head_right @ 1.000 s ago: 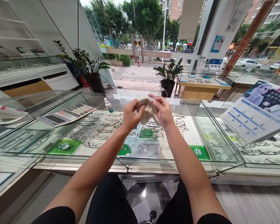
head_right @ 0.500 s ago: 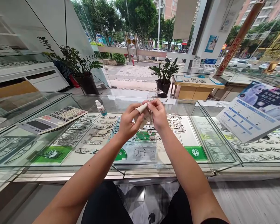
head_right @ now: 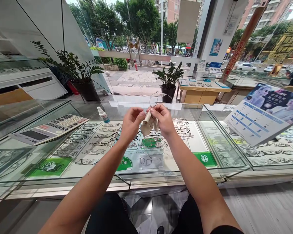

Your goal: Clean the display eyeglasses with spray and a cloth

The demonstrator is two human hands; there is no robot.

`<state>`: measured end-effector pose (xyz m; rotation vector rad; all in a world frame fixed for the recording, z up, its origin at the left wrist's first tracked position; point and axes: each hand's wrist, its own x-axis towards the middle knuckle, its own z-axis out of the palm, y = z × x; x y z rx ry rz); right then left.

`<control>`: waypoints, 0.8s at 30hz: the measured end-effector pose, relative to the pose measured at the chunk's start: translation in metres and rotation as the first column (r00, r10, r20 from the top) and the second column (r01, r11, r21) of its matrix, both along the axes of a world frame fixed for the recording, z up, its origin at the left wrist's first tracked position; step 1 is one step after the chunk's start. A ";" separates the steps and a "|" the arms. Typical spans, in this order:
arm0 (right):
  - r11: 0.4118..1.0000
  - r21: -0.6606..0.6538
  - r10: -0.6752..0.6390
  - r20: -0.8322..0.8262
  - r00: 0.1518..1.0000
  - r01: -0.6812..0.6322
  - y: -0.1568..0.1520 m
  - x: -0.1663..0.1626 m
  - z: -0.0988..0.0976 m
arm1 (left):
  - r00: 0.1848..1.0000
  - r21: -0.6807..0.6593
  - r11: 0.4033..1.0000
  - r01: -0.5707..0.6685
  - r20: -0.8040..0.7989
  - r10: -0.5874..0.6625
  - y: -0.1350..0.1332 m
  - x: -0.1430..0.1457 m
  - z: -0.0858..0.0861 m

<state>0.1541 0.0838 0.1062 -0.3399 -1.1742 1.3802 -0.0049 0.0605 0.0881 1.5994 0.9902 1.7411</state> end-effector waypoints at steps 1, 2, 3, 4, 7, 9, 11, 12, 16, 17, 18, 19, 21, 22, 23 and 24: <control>1.000 0.002 0.012 0.007 1.000 -0.012 -0.001 0.000 0.000 | 0.994 -0.088 0.991 0.105 0.032 -0.103 0.004 -0.002 0.001; 1.000 0.001 0.021 0.011 1.000 -0.021 -0.002 -0.001 0.000 | 0.978 -0.166 0.964 0.206 0.057 -0.199 0.007 -0.003 0.001; 1.000 -0.004 0.029 0.013 1.000 -0.029 -0.002 -0.001 0.000 | 0.958 -0.228 0.930 0.287 0.077 -0.276 0.009 -0.004 0.000; 0.999 -0.007 0.036 0.013 0.999 -0.036 -0.003 -0.001 0.000 | 0.938 -0.278 0.896 0.347 0.095 -0.334 0.010 -0.005 0.000; 0.999 -0.008 0.048 0.016 0.999 -0.048 -0.003 0.000 0.001 | 0.893 -0.375 0.811 0.449 0.154 -0.423 0.011 -0.005 -0.003; 0.999 -0.007 0.049 0.029 0.998 -0.049 -0.001 0.001 0.003 | 0.872 -0.402 0.775 0.487 0.178 -0.456 0.009 -0.004 -0.004; 0.999 -0.008 0.054 0.056 0.997 -0.053 0.000 0.002 0.005 | 0.865 -0.400 0.769 0.499 0.178 -0.469 0.007 -0.003 -0.003; 0.998 -0.008 0.056 0.072 0.996 -0.055 0.001 0.003 0.006 | 0.866 -0.392 0.774 0.497 0.171 -0.470 0.005 -0.003 -0.001; 0.998 -0.024 0.065 0.095 0.993 -0.063 0.003 0.006 0.006 | 0.888 -0.325 0.827 0.458 0.132 -0.440 0.002 -0.002 0.002; 0.998 -0.027 0.067 0.088 0.994 -0.064 0.002 0.006 0.005 | 0.893 -0.316 0.836 0.448 0.128 -0.430 0.003 -0.002 0.001; 0.997 -0.029 0.070 0.079 0.994 -0.068 0.002 0.006 0.004 | 0.898 -0.311 0.843 0.439 0.133 -0.418 0.003 -0.002 0.000; 0.997 -0.027 0.072 0.071 0.995 -0.071 0.002 0.007 0.003 | 0.902 -0.309 0.847 0.433 0.146 -0.407 0.004 -0.003 -0.001; 0.997 -0.028 0.080 0.066 0.995 -0.078 0.001 0.007 0.002 | 0.897 -0.319 0.838 0.442 0.182 -0.403 0.006 -0.003 -0.004; 0.996 -0.035 0.086 0.072 0.994 -0.083 0.000 0.008 0.001 | 0.890 -0.328 0.828 0.455 0.200 -0.410 0.006 -0.002 -0.004; 0.995 -0.043 0.091 0.081 0.992 -0.088 0.000 0.008 0.001 | 0.882 -0.337 0.816 0.471 0.212 -0.421 0.006 -0.002 -0.004; 0.995 -0.050 0.096 0.091 0.991 -0.091 0.000 0.009 0.000 | 0.874 -0.346 0.803 0.485 0.217 -0.434 0.005 -0.002 -0.004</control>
